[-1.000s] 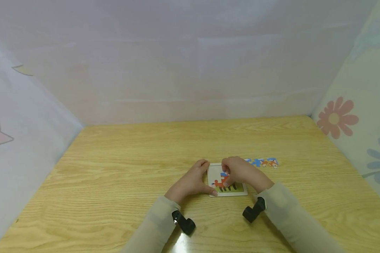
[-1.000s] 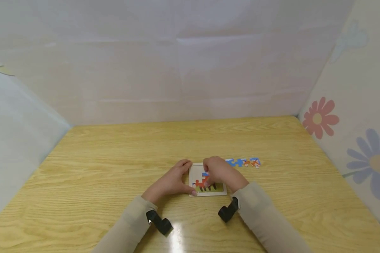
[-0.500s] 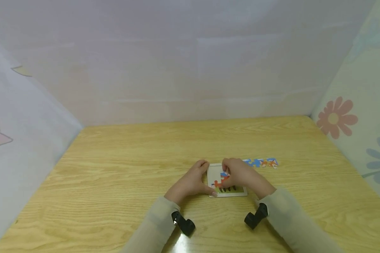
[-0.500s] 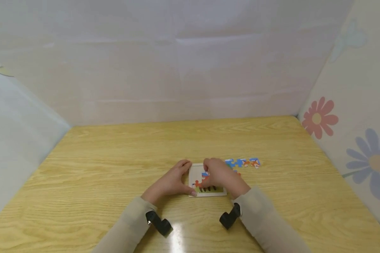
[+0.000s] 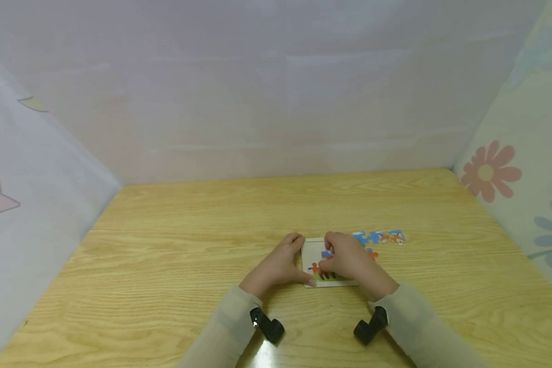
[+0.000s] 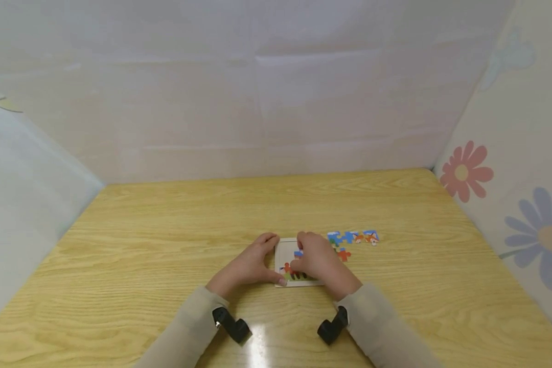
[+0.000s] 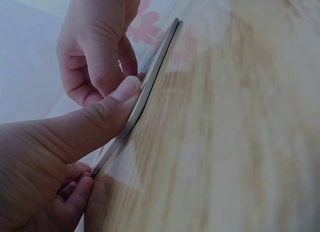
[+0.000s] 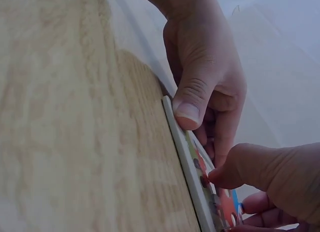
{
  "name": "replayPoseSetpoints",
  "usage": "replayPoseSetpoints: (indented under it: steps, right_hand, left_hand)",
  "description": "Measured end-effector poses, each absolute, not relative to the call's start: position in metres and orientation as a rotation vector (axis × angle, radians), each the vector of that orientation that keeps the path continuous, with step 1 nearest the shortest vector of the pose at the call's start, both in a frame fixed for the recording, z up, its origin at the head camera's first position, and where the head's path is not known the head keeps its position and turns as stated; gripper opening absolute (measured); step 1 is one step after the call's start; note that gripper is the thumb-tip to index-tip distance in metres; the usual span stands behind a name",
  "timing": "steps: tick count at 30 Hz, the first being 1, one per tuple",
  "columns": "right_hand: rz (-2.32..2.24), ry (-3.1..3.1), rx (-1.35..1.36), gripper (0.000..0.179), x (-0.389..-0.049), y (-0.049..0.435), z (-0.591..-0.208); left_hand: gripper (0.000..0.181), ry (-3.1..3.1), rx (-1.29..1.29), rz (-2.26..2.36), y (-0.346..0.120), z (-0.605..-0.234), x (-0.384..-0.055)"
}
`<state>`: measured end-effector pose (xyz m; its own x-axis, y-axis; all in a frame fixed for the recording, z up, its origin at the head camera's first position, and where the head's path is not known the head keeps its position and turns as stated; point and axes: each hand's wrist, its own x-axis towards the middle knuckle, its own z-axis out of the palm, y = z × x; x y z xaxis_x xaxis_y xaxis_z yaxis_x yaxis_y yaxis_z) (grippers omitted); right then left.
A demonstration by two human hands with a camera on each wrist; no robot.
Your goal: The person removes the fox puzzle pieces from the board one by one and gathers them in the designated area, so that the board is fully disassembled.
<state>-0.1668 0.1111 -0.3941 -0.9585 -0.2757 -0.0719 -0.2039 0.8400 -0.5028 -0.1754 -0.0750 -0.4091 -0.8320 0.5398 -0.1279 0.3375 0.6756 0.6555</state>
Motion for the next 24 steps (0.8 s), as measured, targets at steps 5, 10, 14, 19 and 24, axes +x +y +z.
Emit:
replayPoseSetpoints:
  steps: [5, 10, 14, 19, 24]
  right_hand:
    - [-0.769, 2.925, -0.388, 0.027, -0.1662, 0.1109, -0.3974]
    - [-0.779, 2.93, -0.357, 0.027, -0.1642, 0.1104, -0.3972]
    - [-0.786, 2.948, -0.344, 0.028, -0.163, 0.1109, -0.3985]
    - [-0.807, 2.971, -0.34, 0.028, -0.1632, 0.1114, -0.4007]
    - [-0.834, 2.969, -0.312, 0.027, -0.1623, 0.1126, -0.4006]
  left_hand:
    - [0.105, 2.57, 0.686, 0.933, -0.0752, -0.4096, -0.1757]
    - [0.106, 2.569, 0.695, 0.933, -0.075, -0.4117, -0.1762]
    - [0.107, 2.57, 0.692, 0.922, -0.0749, -0.4118, -0.1768]
    - [0.108, 2.573, 0.695, 0.916, -0.0746, -0.4112, -0.1772]
    - [0.107, 2.567, 0.683, 0.927, -0.0732, -0.4119, -0.1762]
